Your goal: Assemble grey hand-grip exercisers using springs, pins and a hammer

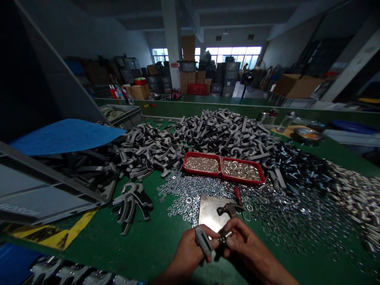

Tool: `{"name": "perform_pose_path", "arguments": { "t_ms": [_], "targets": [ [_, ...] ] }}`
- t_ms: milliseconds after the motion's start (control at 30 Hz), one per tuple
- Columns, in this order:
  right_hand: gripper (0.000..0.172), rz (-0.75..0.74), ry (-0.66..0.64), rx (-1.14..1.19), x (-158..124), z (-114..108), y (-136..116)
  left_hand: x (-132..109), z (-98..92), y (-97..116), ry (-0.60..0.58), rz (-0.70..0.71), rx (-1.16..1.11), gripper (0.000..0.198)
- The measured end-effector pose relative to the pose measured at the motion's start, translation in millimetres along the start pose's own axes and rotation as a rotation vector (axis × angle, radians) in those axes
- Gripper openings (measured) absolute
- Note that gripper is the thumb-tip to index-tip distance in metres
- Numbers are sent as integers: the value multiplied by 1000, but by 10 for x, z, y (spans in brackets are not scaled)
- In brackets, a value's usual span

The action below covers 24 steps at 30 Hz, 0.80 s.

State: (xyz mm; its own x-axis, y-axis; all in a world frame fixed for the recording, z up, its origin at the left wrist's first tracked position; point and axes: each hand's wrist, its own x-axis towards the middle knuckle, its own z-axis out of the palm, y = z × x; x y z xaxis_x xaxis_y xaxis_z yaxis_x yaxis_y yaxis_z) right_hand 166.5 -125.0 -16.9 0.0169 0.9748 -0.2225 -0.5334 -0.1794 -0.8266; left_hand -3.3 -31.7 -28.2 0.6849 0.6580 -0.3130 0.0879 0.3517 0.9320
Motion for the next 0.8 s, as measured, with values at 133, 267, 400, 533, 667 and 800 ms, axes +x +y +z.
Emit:
{"name": "perform_pose_path", "arguments": {
  "t_ms": [133, 267, 400, 533, 667, 800],
  "targets": [
    [31, 79, -10, 61, -34, 7, 16, -20, 3, 8, 17, 95, 45, 29],
    [27, 135, 21, -22, -92, 30, 3, -69, -13, 62, -59, 307, 178, 9],
    [24, -69, 205, -476, -76, -31, -154, -91, -117, 110, -93, 262, 232, 34],
    [17, -167, 257, -821, -48, -138, -335, -5, -221, 113, -72, 133, 66, 49],
    [19, -114, 242, -714, -38, -126, -347, 150, -141, 114, 10, 224, 100, 43],
    [24, -102, 296, -414, 12, 32, -203, 279, 73, 103, 118, 229, 131, 36]
  ]
}}
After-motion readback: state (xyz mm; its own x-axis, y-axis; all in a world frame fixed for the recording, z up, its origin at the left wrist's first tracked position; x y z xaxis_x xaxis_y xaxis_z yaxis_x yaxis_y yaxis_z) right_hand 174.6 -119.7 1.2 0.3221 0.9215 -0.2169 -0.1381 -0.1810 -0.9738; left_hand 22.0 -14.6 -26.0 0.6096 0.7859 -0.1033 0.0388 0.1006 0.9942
